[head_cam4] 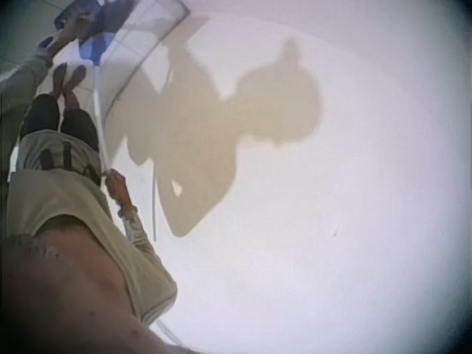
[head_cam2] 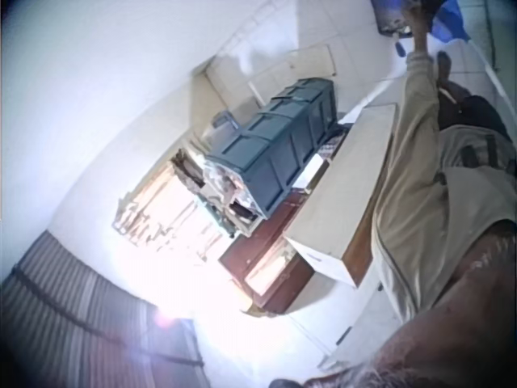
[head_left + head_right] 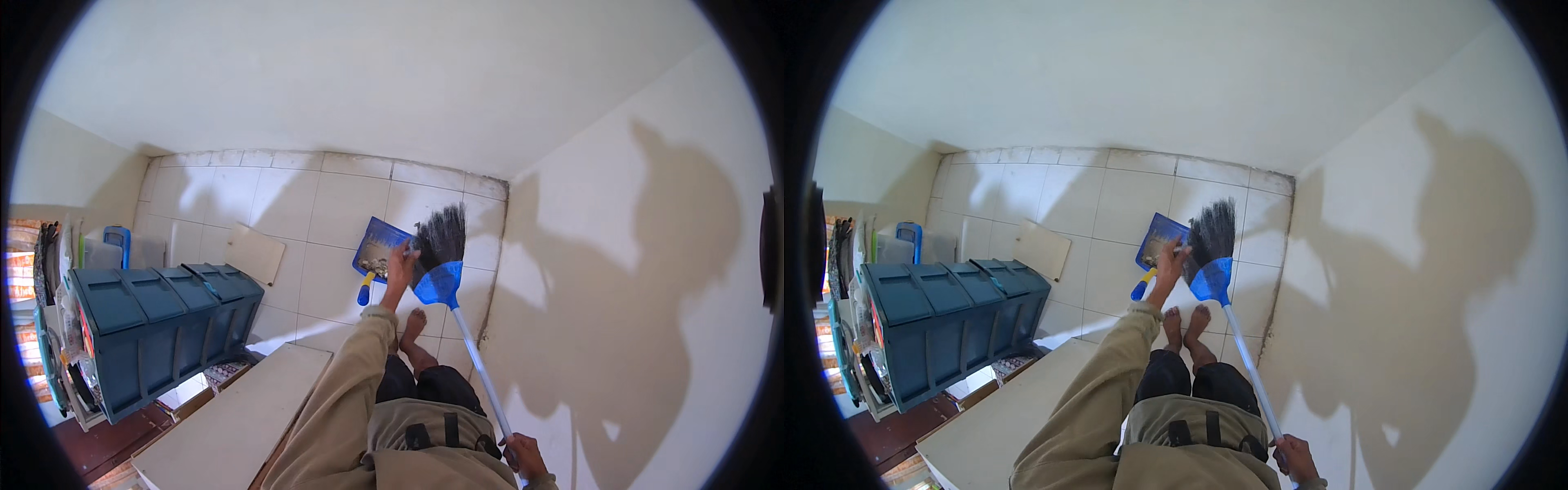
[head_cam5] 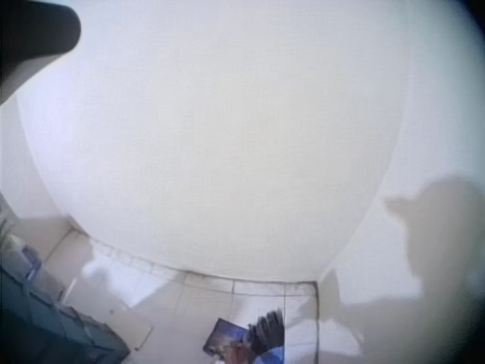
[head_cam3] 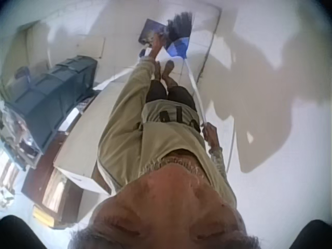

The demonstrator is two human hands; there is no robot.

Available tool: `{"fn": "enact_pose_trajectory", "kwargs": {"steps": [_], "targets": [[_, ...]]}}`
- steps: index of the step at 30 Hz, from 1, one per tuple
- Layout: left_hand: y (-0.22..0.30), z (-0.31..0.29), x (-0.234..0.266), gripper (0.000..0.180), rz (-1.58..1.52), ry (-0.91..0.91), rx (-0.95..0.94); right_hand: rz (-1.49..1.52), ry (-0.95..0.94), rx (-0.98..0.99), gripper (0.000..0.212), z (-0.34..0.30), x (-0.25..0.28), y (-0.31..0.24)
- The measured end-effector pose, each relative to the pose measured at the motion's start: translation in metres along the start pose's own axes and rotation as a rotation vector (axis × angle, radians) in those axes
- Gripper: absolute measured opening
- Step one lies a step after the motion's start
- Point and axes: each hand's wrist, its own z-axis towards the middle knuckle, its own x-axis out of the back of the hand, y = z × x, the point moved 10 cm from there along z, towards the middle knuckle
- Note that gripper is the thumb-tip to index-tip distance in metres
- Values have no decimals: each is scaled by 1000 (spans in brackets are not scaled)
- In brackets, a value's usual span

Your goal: The person sweeps debris from a tiled floor into a dustpan using a long-handled broom and then moves a cabinet to sweep behind it.

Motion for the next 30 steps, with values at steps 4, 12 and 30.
{"fn": "enact_pose_trajectory", "kwargs": {"steps": [4,12,30], "targets": [[24,31,-23,57,-15,-71,41,43,-21,-19,27,-21,-8,-1],[32,47,-18,28,-252,-265,153,24,8,-1,24,-40,-1,-11],[14,61,74,30,717,-99,-47,-75,136,29,25,7,29,38]]}}
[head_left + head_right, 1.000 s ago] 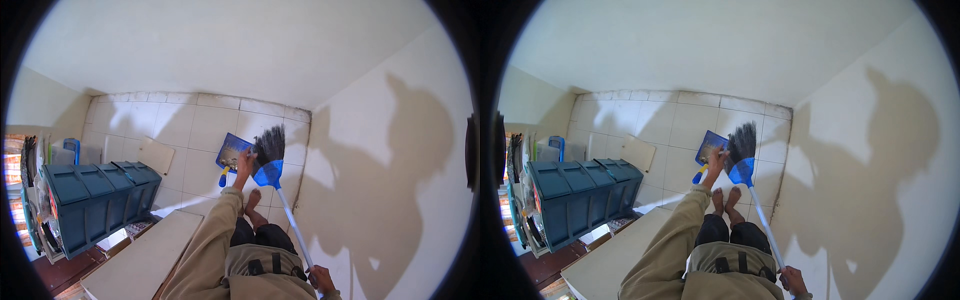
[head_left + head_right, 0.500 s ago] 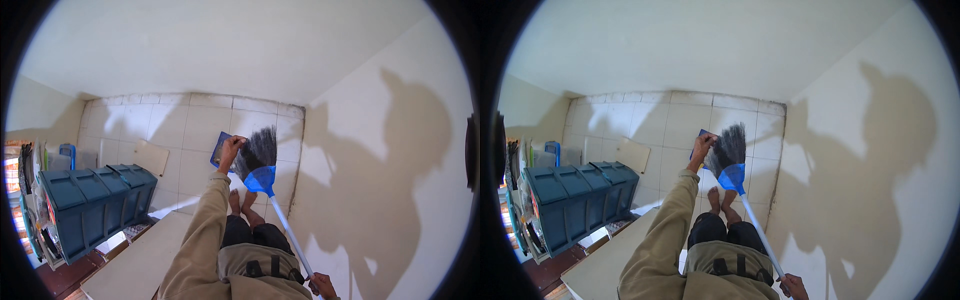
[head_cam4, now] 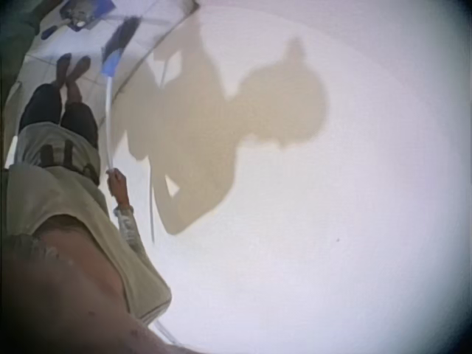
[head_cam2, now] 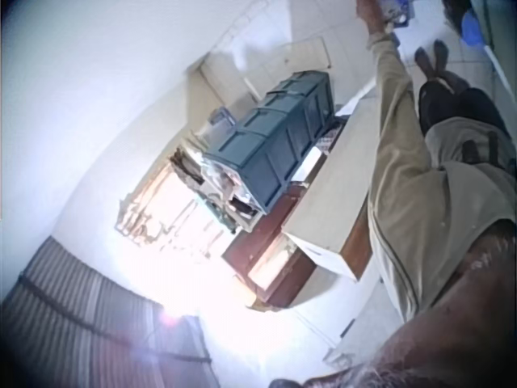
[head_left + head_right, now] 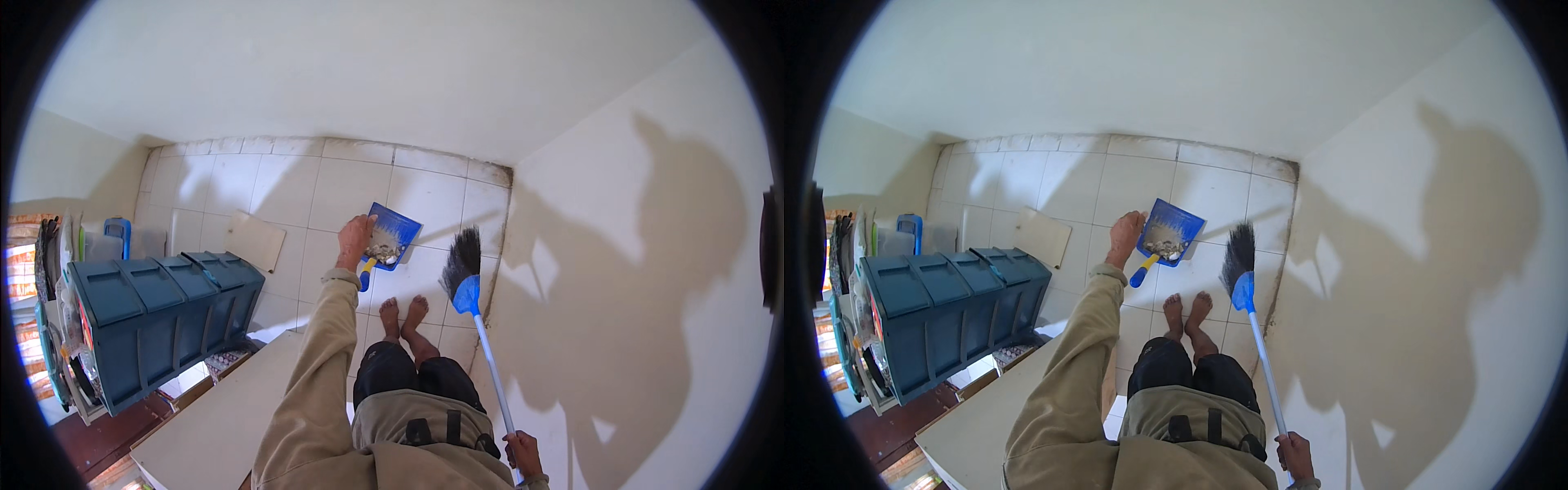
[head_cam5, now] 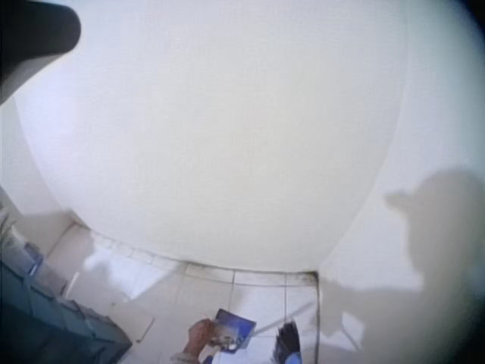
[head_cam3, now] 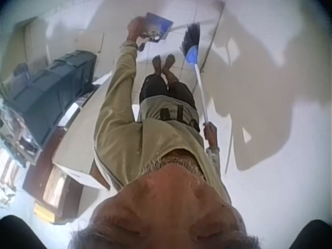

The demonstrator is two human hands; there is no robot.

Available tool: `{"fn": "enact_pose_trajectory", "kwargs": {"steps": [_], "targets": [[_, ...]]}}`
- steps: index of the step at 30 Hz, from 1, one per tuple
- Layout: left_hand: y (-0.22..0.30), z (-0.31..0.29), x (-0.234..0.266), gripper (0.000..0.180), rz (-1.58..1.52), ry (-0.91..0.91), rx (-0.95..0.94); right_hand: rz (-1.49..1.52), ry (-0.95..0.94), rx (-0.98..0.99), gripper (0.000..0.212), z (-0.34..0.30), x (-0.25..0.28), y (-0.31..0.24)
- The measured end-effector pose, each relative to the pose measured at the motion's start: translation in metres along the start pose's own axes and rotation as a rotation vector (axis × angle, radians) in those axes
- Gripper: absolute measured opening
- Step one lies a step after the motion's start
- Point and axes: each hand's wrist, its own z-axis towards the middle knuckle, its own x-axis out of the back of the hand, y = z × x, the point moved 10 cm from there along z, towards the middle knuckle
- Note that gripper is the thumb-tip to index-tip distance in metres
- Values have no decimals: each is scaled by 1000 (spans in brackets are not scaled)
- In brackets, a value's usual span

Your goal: The person sweeps debris from a tiled floor into a dustpan using a long-handled broom and then moves a cabinet to sweep behind it.

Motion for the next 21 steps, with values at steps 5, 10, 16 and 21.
{"fn": "enact_pose_trajectory", "kwargs": {"steps": [5,10,16,21], "targets": [[-5,-9,-12,18,36,-47,4,-7,54,-42,23,13,-2,6],[-34,-11,-37,12,-47,-71,-3,-16,75,-51,22,22,-8,8],[-71,-25,-56,17,144,-86,70,-81,94,-70,24,30,-15,10],[-89,-39,-25,30,309,-55,170,-88,74,-17,23,48,-15,9]]}}
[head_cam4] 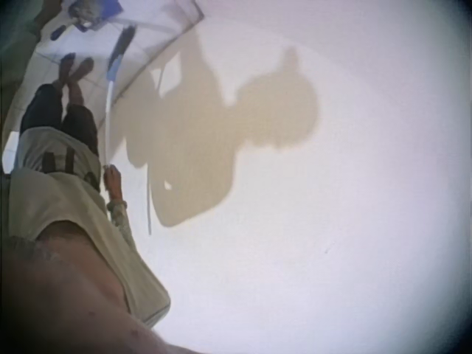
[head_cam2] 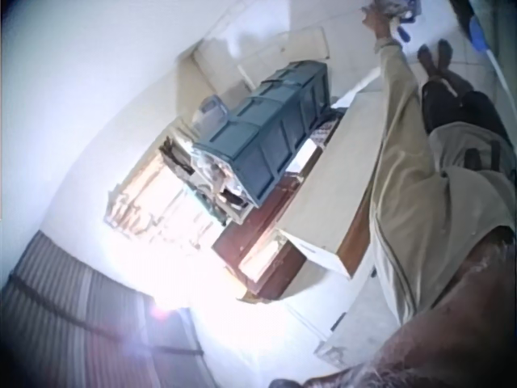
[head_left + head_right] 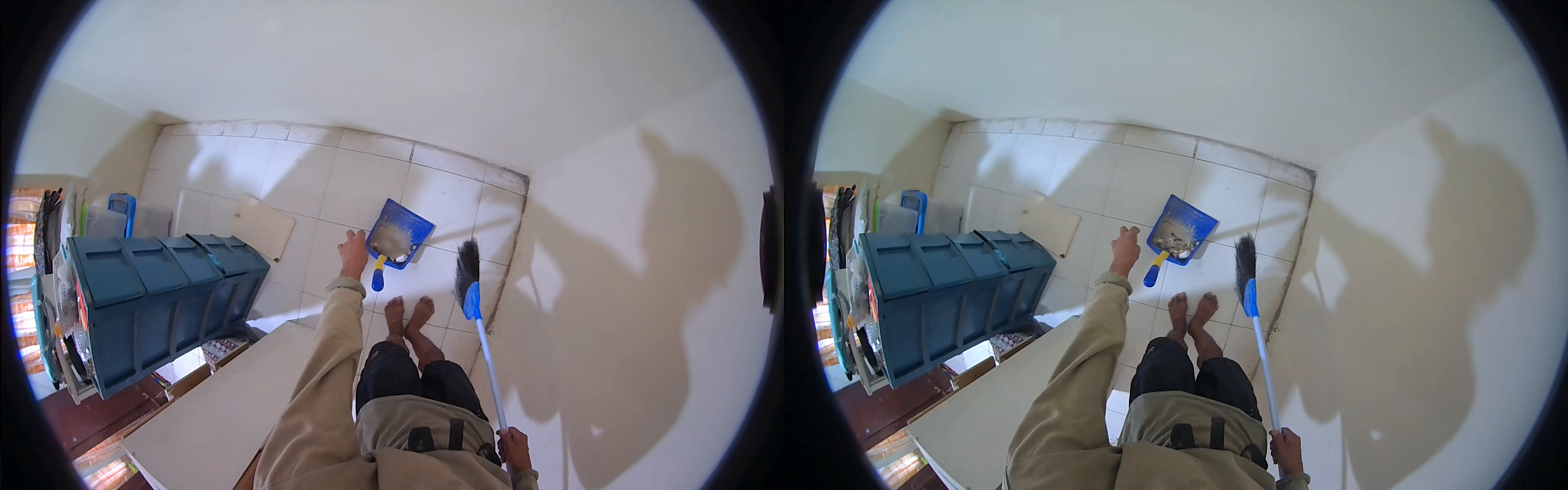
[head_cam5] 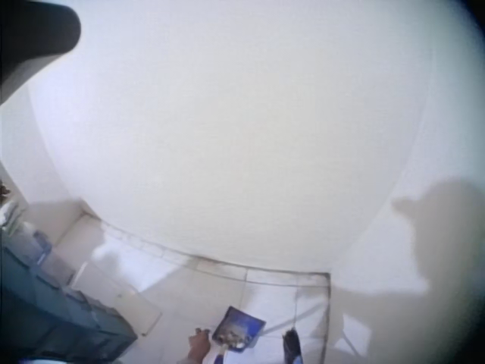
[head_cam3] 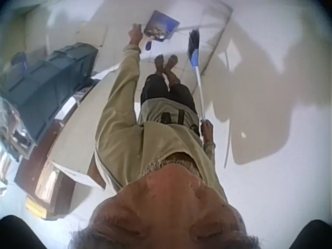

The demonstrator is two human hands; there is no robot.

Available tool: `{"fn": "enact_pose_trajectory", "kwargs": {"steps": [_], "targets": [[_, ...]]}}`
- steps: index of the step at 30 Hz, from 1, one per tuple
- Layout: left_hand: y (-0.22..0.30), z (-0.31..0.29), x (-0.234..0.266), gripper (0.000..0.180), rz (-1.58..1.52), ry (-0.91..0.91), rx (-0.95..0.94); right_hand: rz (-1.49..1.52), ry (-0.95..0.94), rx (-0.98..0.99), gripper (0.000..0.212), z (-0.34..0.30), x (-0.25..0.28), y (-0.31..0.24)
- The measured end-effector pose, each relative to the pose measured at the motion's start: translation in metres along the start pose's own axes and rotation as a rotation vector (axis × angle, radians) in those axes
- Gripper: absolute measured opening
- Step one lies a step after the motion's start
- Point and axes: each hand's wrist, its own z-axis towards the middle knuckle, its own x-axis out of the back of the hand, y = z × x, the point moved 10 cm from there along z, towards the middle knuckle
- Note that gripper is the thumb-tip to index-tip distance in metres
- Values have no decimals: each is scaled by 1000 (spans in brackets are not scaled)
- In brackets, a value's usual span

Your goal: The person sweeps debris from a tiled floor into a dustpan using a long-handled broom and then moves a cabinet to sweep behind it.

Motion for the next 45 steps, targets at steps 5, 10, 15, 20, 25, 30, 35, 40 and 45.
{"fn": "enact_pose_trajectory", "kwargs": {"steps": [5,10,15,20,25,30,35,40,45], "targets": [[-79,-31,17,35,-193,-101,163,-71,0,27,22,34,-9,-8],[-164,-91,0,47,-207,-82,415,-54,-32,80,14,69,-30,-29],[-250,-133,-65,51,-405,-154,526,-183,35,132,18,109,-51,-47],[-344,-141,-100,44,-558,108,533,-235,197,278,25,142,-86,-60],[-417,-117,-166,50,-697,-37,659,-227,343,295,26,171,-134,-62],[-516,-75,-238,59,-773,124,754,-236,432,310,28,232,-155,-37],[-567,-22,-320,71,-888,135,919,-582,728,657,26,317,-150,0],[-638,-7,-395,68,-1043,251,1131,-589,558,561,54,423,-165,62],[-659,23,-439,76,-940,434,1201,-675,653,427,50,479,-173,126]]}}
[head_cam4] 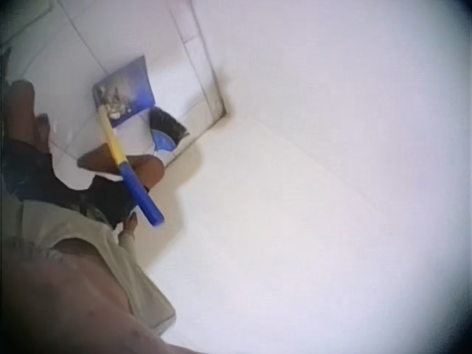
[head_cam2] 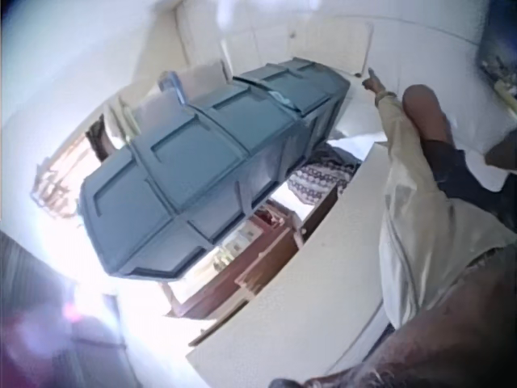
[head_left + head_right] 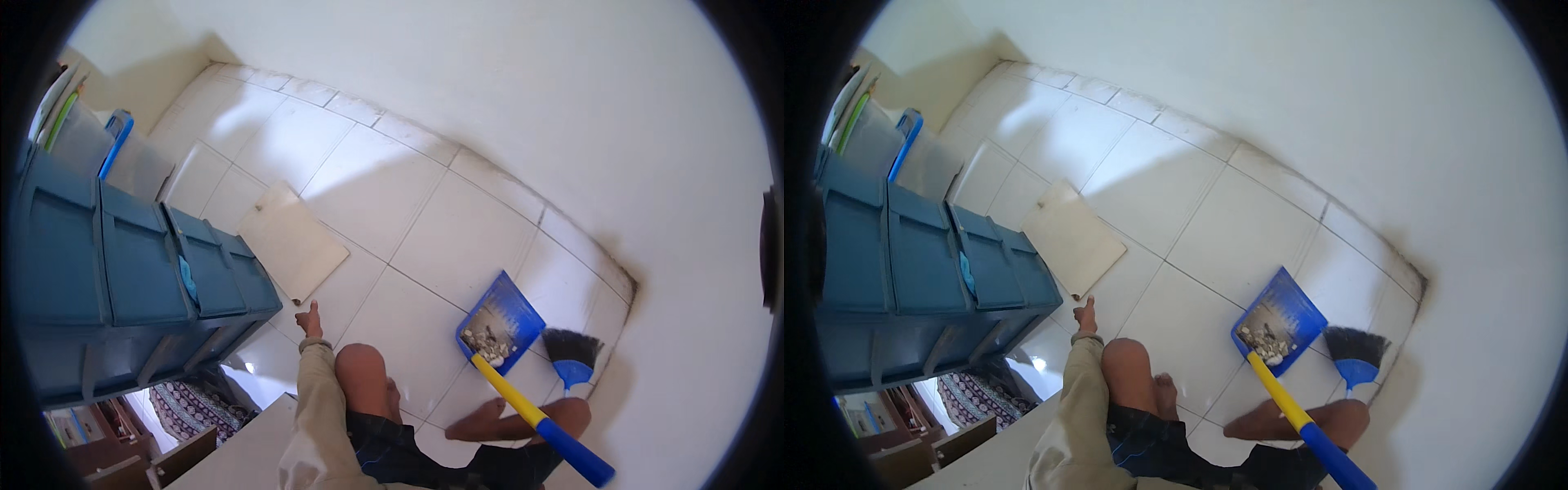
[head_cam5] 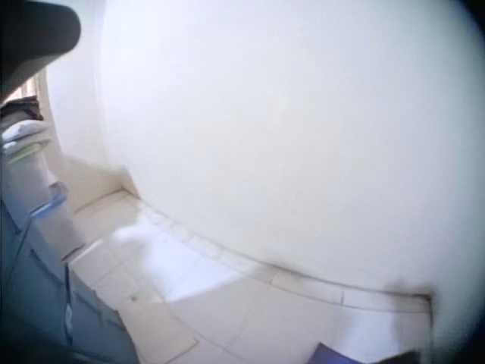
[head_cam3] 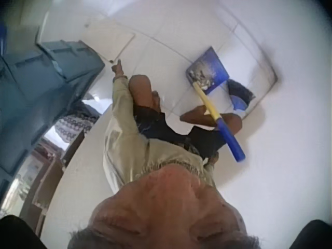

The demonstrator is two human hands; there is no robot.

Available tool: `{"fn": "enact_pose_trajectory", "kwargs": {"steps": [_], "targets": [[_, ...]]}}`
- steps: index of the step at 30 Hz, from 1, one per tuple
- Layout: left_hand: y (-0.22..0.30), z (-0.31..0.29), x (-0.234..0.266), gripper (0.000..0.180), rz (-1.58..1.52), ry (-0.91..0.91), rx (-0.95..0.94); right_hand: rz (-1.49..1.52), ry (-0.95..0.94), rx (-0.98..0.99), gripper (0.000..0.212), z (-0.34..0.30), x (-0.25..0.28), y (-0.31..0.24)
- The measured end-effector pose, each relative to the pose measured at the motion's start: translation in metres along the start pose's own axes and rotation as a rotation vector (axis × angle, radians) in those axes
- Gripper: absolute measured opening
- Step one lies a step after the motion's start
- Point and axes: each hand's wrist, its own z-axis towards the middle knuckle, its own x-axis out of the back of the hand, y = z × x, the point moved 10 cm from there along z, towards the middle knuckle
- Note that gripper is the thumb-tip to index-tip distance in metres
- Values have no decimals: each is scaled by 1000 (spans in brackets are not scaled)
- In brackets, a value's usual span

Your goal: The person sweeps debris from a tiled floor into a dustpan using a long-handled broom and then moves a cabinet to sweep behind it.

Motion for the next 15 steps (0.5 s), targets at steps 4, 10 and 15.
{"fn": "enact_pose_trajectory", "kwargs": {"steps": [4,10,15], "targets": [[11,37,-14,87,86,130,75,-11,33,-32,49,14,-54,20],[44,39,-1,100,522,361,140,35,128,-79,46,56,-78,2],[53,37,-9,89,454,323,172,54,180,-91,44,73,-77,-7]]}}
